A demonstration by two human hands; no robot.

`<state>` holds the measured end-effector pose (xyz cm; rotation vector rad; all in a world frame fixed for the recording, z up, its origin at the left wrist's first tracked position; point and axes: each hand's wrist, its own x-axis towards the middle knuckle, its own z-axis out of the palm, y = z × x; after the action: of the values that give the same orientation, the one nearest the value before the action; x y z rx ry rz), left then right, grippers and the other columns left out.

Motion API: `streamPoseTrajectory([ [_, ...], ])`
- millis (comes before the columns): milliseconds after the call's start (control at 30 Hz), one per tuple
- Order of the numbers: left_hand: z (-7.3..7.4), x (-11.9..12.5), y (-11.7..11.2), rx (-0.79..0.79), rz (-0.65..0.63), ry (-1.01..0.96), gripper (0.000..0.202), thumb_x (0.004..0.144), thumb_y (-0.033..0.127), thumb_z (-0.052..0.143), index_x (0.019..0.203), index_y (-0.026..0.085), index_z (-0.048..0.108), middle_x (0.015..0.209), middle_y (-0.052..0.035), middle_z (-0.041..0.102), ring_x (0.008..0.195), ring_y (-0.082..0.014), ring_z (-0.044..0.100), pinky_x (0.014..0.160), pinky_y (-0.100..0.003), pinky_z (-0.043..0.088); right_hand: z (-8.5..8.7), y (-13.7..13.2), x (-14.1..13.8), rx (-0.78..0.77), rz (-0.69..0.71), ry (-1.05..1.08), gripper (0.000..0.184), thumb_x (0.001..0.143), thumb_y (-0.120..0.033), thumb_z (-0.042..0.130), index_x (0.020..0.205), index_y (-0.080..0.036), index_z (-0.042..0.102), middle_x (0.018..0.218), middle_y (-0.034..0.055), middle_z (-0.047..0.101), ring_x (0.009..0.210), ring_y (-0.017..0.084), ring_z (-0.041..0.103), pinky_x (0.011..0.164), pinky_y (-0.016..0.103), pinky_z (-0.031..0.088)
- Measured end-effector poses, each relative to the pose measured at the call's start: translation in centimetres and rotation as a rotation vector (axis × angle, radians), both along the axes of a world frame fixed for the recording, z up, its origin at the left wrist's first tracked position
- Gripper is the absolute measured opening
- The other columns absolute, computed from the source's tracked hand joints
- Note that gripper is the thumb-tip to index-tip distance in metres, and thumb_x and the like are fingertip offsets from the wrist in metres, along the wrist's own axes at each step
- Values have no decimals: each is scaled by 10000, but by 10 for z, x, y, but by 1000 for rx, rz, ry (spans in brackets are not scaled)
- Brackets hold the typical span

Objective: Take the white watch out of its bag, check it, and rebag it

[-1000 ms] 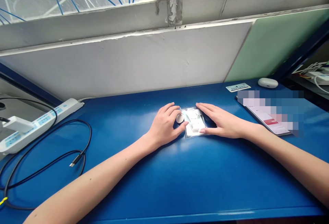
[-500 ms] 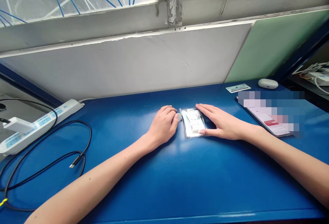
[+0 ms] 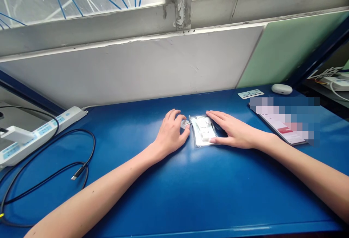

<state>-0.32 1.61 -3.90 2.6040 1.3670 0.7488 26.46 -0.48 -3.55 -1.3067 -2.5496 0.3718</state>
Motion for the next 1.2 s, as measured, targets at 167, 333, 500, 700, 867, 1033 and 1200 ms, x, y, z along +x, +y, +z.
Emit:
streamPoseTrajectory([
  [167,-1,-1,0,-10,-9,9,131,915,276,562,965,166,615,1277,-160,590,1349,-359,452,1102,-535,426,-1,1,1,15,4,13,962,860,-665,567,1583,-115,250,1571,252,376,1427,434,382,1122,618,380],
  [333,0,0,0,-5,3,4,115,900,281,589,863,173,593,1186,-146,635,1313,-350,483,1095,-513,435,1,0,-1,0,2,-13,954,867,-679,543,1568,-87,279,1569,267,369,1431,426,378,1121,608,383],
  [500,0,0,0,0,-26,-31,86,899,274,588,898,189,597,1156,-118,645,1269,-330,516,1071,-535,455,-1,1,0,6,5,0,958,860,-667,566,1577,-108,266,1570,253,378,1430,435,376,1116,618,386],
  [700,0,0,-1,-15,-56,-32,83,898,265,568,923,193,600,1184,-118,636,1290,-327,503,1080,-521,456,-3,2,1,29,9,10,951,861,-661,568,1584,-128,256,1564,245,391,1420,438,390,1105,628,397],
  [867,3,-1,0,-73,-126,-80,409,932,384,560,1265,149,530,1343,-171,576,1346,-311,477,1121,-506,420,-4,1,1,27,2,10,958,858,-663,572,1584,-126,251,1567,244,387,1432,435,372,1113,627,387],
  [1033,7,-4,1,-238,-266,0,994,772,611,730,1520,118,297,1584,-224,326,1480,-366,302,1193,-546,311,-4,0,-1,16,1,-4,956,868,-669,553,1573,-91,263,1575,264,360,1446,420,355,1131,614,367],
  [1200,7,-5,3,-256,-268,19,995,718,638,765,1489,136,386,1540,-214,412,1451,-386,352,1178,-567,317,2,0,0,11,19,3,942,871,-665,554,1587,-140,238,1587,236,356,1453,409,348,1131,613,365],
])
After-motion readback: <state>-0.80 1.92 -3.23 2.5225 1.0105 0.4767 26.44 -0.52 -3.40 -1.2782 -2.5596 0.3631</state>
